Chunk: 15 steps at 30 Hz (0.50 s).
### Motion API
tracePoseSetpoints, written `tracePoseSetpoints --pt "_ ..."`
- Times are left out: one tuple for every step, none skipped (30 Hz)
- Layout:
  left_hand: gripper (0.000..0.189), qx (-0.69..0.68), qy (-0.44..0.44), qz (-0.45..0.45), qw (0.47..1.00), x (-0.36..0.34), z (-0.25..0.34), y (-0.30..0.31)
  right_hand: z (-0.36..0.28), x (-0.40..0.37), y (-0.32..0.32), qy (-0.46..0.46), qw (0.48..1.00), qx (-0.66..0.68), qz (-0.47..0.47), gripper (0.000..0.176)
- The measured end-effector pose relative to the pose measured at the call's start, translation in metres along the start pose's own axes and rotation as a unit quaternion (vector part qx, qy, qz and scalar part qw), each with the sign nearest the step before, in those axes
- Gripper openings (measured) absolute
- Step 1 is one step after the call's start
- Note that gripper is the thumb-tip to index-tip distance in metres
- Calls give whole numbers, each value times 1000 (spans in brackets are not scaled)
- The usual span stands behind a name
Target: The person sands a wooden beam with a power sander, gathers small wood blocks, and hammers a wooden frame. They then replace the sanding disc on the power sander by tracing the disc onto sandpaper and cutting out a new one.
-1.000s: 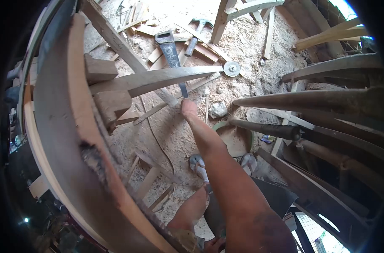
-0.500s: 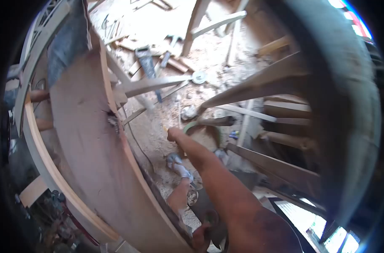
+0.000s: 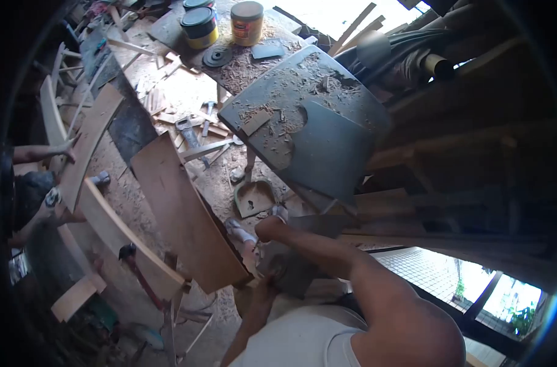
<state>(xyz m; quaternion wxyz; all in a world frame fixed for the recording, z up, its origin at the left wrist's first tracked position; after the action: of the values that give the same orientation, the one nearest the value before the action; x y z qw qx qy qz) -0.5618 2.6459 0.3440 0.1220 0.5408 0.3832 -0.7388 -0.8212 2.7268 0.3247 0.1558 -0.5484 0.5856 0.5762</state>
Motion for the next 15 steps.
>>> tracePoseSetpoints --pt "44 138 -121 -7 983 -36 13 -6 -12 -41 8 22 999 24 7 25" --pt "42 166 -146 -17 975 -61 25 -31 -19 -90 21 62 995 72 13 25" --pt "41 194 -171 -25 966 -85 37 -54 -17 -137 45 101 989 107 21 26" --pt "39 109 -103 -25 988 -110 49 -82 -31 -191 76 103 988 116 -15 30" --pt "37 17 -47 -28 998 -119 58 -102 -36 -230 102 108 987 112 -45 35" --pt "37 16 -41 -35 998 -120 59 -110 -27 -250 103 136 983 120 0 47" --pt "36 10 -37 -32 999 -130 54 -108 -24 -268 97 175 975 132 36 59" --pt "36 3 -40 -30 999 -137 56 -107 -30 -296 111 145 978 142 41 72" --pt "34 14 -70 -17 997 -148 65 -119 -36 -328 136 114 981 146 51 86" --pt "32 28 -91 -6 995 -169 75 -140 -40 -351 152 113 983 138 42 100" --pt "30 46 -105 -2 993 -187 85 -157 -44 -370 165 102 985 132 37 114" --pt "30 33 -133 -2 991 -197 94 -168 -44 -387 175 126 983 125 39 116" --pt "30 22 -151 -7 988 -209 97 -176 -46 -407 180 142 982 122 39 119" --pt "30 14 -168 -14 986 -217 103 -182 -47 -419 182 153 980 122 40 122" --pt "30 5 -170 -32 985 -225 111 -186 -48 -426 179 198 970 111 89 122"
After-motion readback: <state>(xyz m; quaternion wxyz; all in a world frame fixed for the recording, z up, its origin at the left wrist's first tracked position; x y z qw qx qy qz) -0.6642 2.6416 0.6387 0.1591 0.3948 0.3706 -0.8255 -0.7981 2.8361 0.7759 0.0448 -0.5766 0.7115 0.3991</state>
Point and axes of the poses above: each hand's wrist, its own x-axis towards the middle knuckle, its own y-axis out of the back of the hand, z = x × y, the point moved 2 cm from there along x, towards the middle knuckle, and after that the axes turned 8 degrees about z, right-handed, at the moved point
